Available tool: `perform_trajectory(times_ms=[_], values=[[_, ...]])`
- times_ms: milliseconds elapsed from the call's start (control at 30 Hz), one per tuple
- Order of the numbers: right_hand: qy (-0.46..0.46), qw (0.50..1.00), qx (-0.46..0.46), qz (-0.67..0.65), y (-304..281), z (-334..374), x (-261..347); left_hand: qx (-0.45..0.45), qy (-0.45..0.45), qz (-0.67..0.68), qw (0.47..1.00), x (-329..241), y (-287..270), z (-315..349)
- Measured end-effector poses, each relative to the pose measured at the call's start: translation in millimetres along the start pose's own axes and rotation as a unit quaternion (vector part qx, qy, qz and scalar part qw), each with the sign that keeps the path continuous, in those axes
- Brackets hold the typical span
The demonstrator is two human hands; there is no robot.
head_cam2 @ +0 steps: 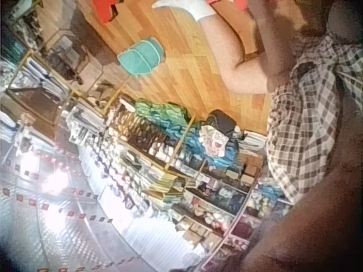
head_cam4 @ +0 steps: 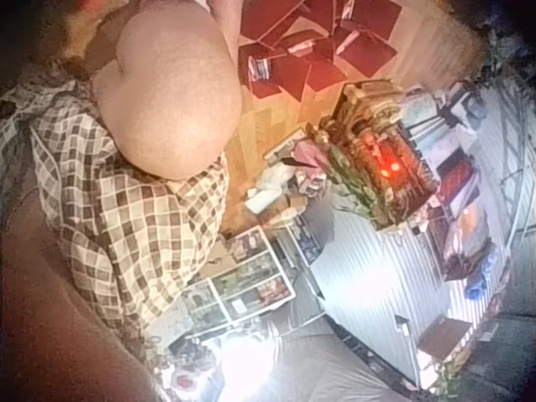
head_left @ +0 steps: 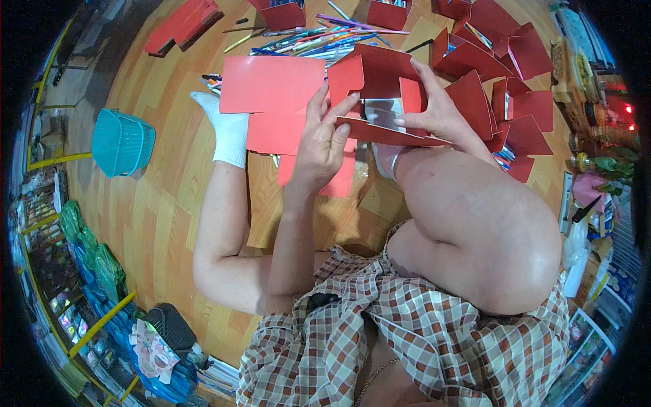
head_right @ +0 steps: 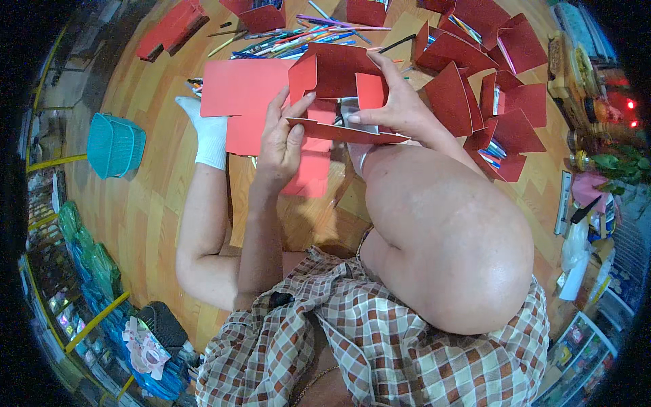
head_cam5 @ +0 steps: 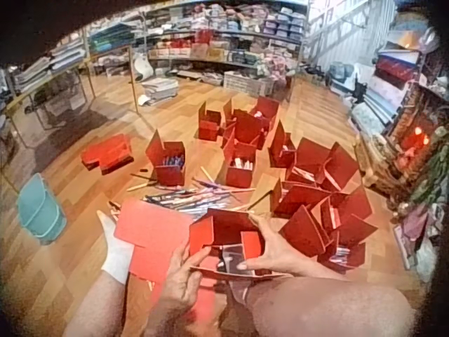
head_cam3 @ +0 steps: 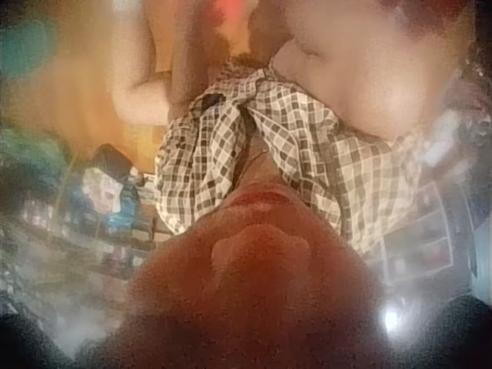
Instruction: Assemble red paper boxes on the floor.
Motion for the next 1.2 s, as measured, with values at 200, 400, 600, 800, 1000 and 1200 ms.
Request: perform_trajectory(times_ms=[200, 400, 600, 800, 1000, 1200], values=[[0.033, 0.997, 0.005, -0.071, -3.8, 1.9, -2.5, -0.099, -0.017, -0.082, 0.992, -5.4, 2.7, 3.2], [-0.028, 0.988, 0.0, -0.149, -7.1, 12.0, -6.5, -0.179, -0.08, -0.072, 0.978, -8.3, 12.9, 5.4], [-0.003, 0.987, -0.032, -0.155, -1.4, 11.7, -17.3, -0.218, -0.095, -0.215, 0.947, -9.5, 16.2, -2.2], [-0.066, 0.985, -0.029, -0.154, -0.8, 15.3, -22.6, -0.161, -0.181, -0.299, 0.923, -15.8, 9.8, -6.5], [-0.108, 0.978, 0.015, -0.178, -1.0, 14.9, -20.8, -0.123, -0.222, -0.343, 0.904, -19.0, 13.3, -9.4], [-0.028, 0.996, 0.003, -0.08, 2.7, 17.8, -19.4, -0.137, -0.194, -0.314, 0.919, -5.1, 16.0, -7.8]])
Point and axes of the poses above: each hand's wrist, its own z-axis away from the middle knuckle, its own y-axis out of the palm, x = y × z, the point moved 1 cm from there along -z, towards the middle knuckle, and after that the axes turned 3 degrees about -y, right-handed, at the moved point
